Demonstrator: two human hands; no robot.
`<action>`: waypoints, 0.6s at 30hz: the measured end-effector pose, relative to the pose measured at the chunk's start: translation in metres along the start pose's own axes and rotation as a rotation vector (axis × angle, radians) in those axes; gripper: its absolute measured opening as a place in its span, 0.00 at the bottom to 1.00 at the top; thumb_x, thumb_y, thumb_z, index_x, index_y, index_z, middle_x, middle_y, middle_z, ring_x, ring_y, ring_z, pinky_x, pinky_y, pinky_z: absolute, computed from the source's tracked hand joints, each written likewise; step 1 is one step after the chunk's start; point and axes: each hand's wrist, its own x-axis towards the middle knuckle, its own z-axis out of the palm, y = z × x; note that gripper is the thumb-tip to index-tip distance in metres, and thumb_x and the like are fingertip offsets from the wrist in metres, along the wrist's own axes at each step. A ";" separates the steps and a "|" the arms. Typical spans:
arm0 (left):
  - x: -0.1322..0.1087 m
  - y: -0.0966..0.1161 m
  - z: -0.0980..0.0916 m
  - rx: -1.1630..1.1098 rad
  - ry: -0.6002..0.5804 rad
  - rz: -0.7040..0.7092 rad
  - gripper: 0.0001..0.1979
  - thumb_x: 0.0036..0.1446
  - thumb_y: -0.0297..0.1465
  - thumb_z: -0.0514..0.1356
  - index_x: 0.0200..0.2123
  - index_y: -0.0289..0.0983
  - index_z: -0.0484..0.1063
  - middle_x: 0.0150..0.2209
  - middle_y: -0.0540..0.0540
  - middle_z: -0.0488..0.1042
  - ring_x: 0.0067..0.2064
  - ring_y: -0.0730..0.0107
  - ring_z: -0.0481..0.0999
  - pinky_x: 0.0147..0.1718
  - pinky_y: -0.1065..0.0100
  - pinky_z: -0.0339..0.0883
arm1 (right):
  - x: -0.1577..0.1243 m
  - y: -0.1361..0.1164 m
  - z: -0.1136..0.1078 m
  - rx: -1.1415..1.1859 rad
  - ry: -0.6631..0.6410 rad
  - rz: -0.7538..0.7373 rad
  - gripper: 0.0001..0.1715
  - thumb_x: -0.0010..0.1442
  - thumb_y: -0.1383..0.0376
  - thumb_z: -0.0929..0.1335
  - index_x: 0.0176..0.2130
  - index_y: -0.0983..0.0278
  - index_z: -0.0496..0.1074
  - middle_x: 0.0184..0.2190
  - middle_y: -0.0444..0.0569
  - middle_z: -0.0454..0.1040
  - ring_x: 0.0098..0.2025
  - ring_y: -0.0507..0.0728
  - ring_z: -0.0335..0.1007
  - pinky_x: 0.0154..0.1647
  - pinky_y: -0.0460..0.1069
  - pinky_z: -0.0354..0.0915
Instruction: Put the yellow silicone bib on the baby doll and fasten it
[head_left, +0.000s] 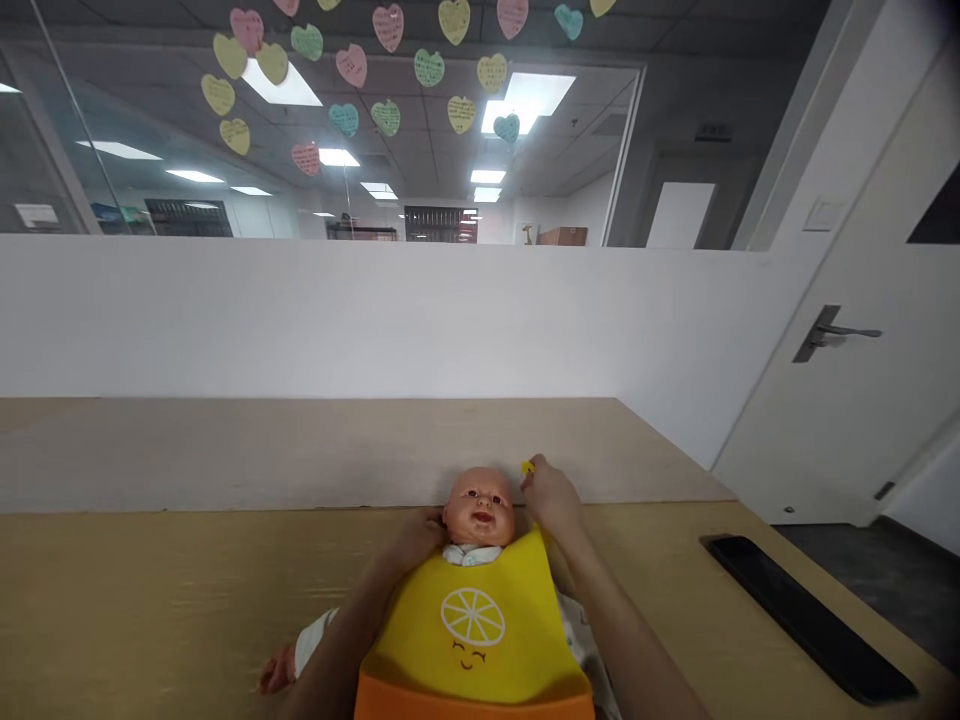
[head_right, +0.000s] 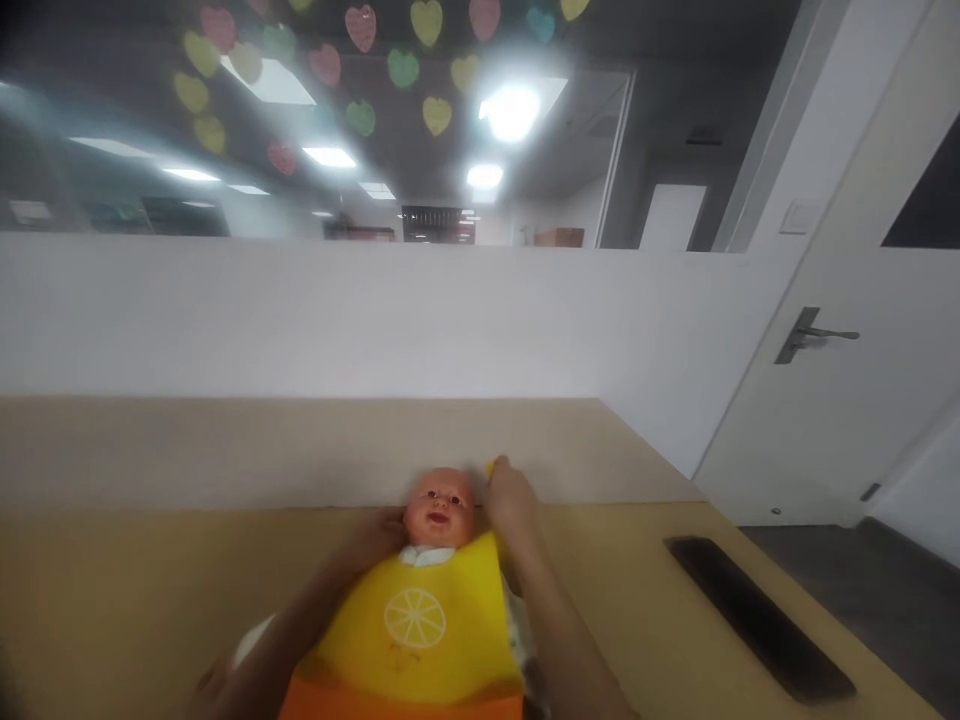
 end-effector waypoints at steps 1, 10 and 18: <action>0.001 0.001 0.001 0.009 0.013 -0.002 0.10 0.44 0.24 0.56 0.29 0.34 0.77 0.24 0.49 0.75 0.31 0.65 0.70 0.30 0.69 0.57 | 0.002 0.004 0.008 -0.067 -0.034 -0.005 0.15 0.61 0.73 0.60 0.47 0.70 0.70 0.41 0.62 0.77 0.43 0.63 0.74 0.32 0.48 0.56; 0.010 -0.010 0.003 -0.255 -0.021 0.010 0.11 0.37 0.25 0.60 0.29 0.35 0.76 0.25 0.48 0.77 0.31 0.65 0.73 0.29 0.70 0.60 | 0.007 0.009 0.038 0.097 -0.233 -0.140 0.10 0.54 0.73 0.65 0.35 0.69 0.75 0.38 0.58 0.79 0.41 0.58 0.73 0.32 0.46 0.55; 0.001 0.001 -0.004 -0.506 -0.164 -0.006 0.16 0.44 0.32 0.64 0.39 0.35 0.78 0.31 0.45 0.81 0.36 0.62 0.77 0.36 0.67 0.66 | 0.010 0.013 0.037 0.326 -0.196 -0.104 0.14 0.50 0.73 0.60 0.33 0.71 0.73 0.34 0.54 0.77 0.37 0.56 0.71 0.31 0.45 0.57</action>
